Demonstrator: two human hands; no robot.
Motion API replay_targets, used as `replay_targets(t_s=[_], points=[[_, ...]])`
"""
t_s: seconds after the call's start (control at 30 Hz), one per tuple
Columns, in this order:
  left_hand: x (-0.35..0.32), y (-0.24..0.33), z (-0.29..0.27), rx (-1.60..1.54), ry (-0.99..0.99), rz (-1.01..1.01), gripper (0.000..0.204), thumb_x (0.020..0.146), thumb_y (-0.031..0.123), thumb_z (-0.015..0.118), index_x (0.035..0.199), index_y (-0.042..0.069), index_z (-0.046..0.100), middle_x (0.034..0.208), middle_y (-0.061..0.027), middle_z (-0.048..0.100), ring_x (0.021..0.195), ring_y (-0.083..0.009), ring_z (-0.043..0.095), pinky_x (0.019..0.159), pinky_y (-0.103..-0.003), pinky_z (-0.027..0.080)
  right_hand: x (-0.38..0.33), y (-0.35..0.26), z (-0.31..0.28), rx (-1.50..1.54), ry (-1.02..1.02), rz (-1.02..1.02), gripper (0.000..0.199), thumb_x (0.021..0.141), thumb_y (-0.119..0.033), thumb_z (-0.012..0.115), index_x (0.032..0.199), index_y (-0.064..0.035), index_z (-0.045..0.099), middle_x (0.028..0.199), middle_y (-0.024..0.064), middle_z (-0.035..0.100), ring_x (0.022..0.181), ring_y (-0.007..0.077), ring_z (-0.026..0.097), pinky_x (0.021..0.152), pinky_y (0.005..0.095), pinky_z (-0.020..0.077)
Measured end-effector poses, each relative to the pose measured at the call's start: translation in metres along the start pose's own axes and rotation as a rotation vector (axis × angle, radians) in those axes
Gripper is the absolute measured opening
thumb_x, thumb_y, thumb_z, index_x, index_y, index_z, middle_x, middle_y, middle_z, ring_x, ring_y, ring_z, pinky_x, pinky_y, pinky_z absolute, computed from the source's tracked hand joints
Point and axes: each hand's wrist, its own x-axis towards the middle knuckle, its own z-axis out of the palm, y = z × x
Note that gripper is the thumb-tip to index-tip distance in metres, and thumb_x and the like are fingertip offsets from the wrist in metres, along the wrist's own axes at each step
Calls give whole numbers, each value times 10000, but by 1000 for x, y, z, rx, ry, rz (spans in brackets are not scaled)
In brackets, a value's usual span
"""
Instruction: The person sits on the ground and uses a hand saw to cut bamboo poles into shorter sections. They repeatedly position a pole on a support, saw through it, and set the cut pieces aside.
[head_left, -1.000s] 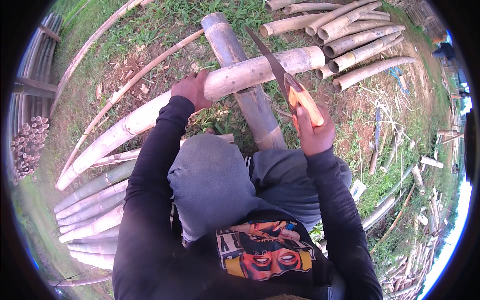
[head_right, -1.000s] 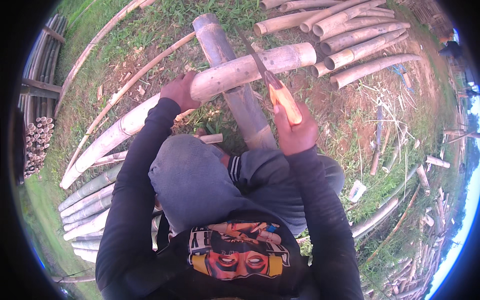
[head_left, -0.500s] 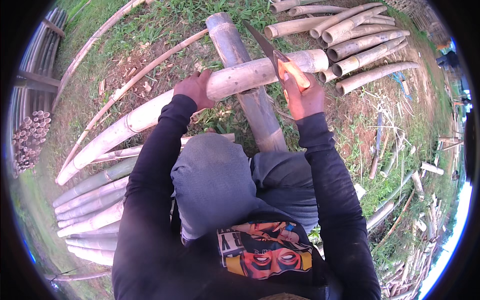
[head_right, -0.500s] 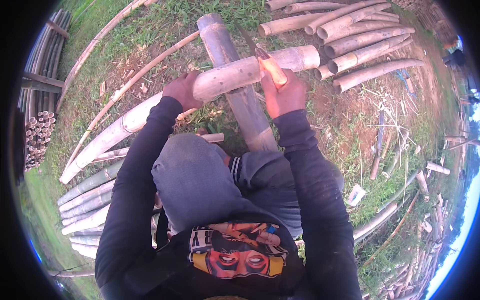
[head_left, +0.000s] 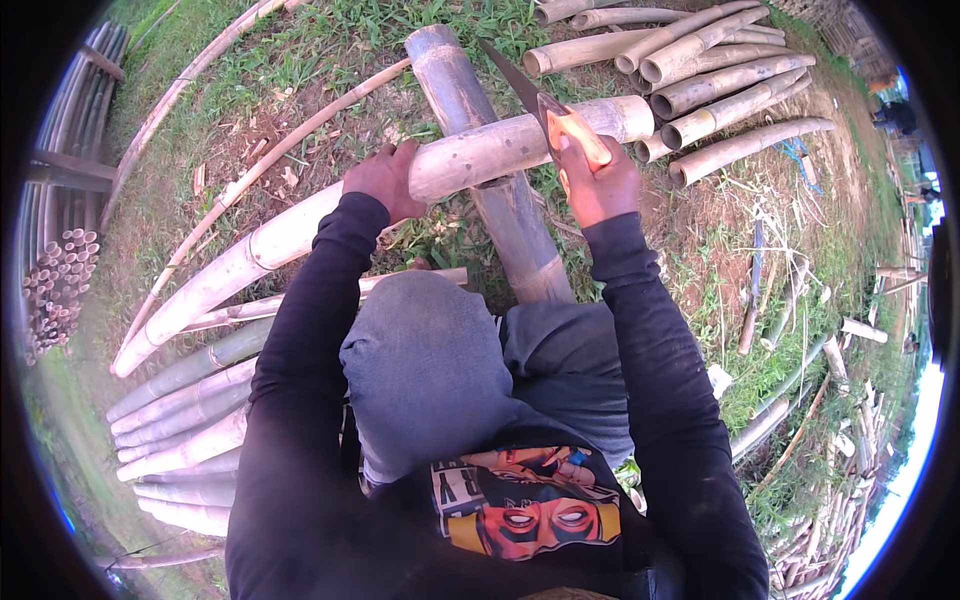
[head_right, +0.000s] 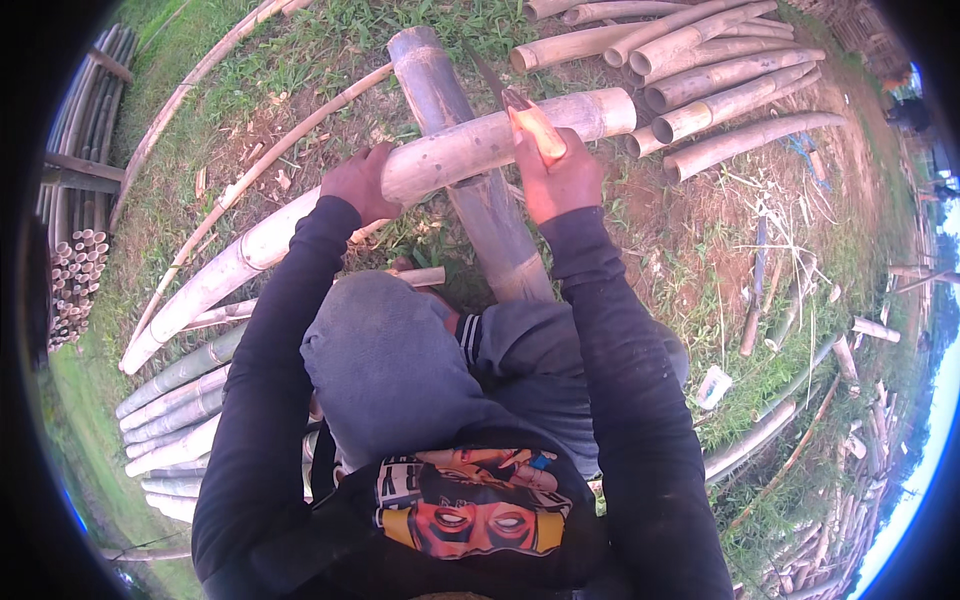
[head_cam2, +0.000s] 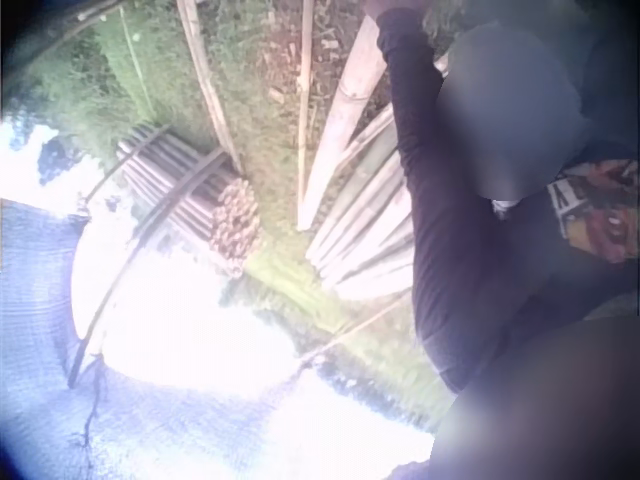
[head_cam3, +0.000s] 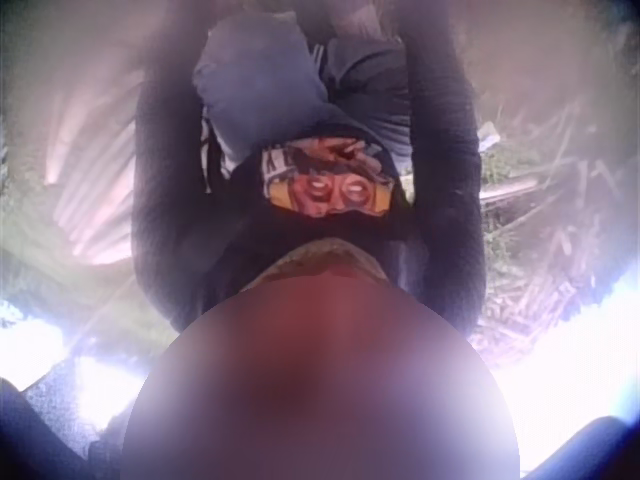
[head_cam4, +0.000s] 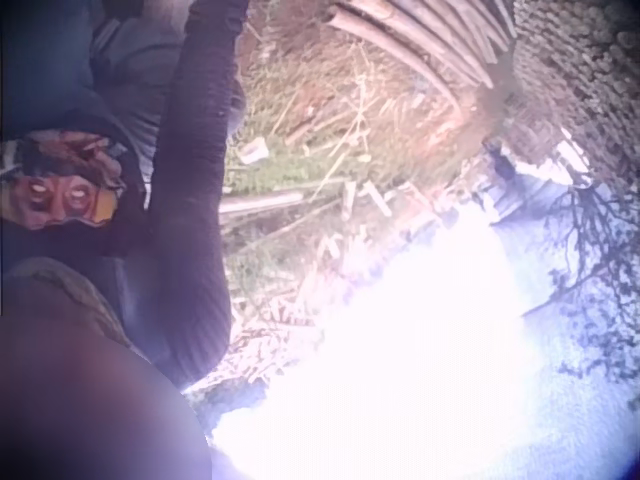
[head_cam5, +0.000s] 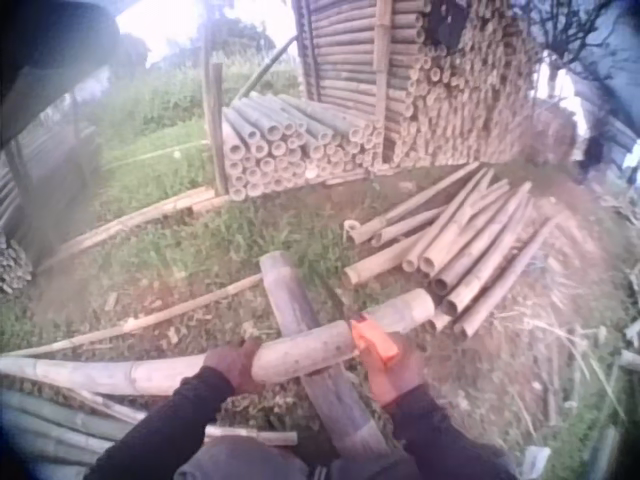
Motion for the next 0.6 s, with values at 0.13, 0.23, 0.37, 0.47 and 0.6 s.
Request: replay_targets(t_s=[0.13,0.23,0.37,0.47,0.6], points=[[1,1,-3,10,-18,-8,999,675,442,908,1531,165,474,1334,-205,664,1167,-413,710,993,-518,591,-51,-14,-28,-33,50,21,246,992,-185,781,1088,34,720,757,91,692,696,132,648,652,337,528],[2,-2,5,20,-12,7,989,677,437,905,1525,163,476,1332,-201,664,1155,-421,712,986,-521,594,-164,-29,-105,-96,-24,-17,272,1062,-209,679,1141,50,647,771,30,686,542,44,557,521,218,456],[7,-6,13,17,27,35,975,678,425,899,1516,162,478,1327,-206,661,1144,-429,712,985,-522,593,-207,-34,-124,-33,79,4,309,1071,-262,651,1141,39,648,765,44,679,529,53,557,515,219,451],[7,-5,10,0,14,32,977,673,427,898,1515,161,479,1319,-205,666,1152,-424,711,994,-520,589,-111,-23,-68,-57,42,47,263,1039,-209,709,1124,39,686,777,59,690,619,81,585,581,279,484],[1,-2,1,-10,-2,5,981,668,431,902,1512,162,480,1304,-206,673,1154,-417,715,986,-517,592,2,-3,5,90,17,-33,271,993,-233,789,1004,23,700,764,94,685,702,119,622,653,341,523]])
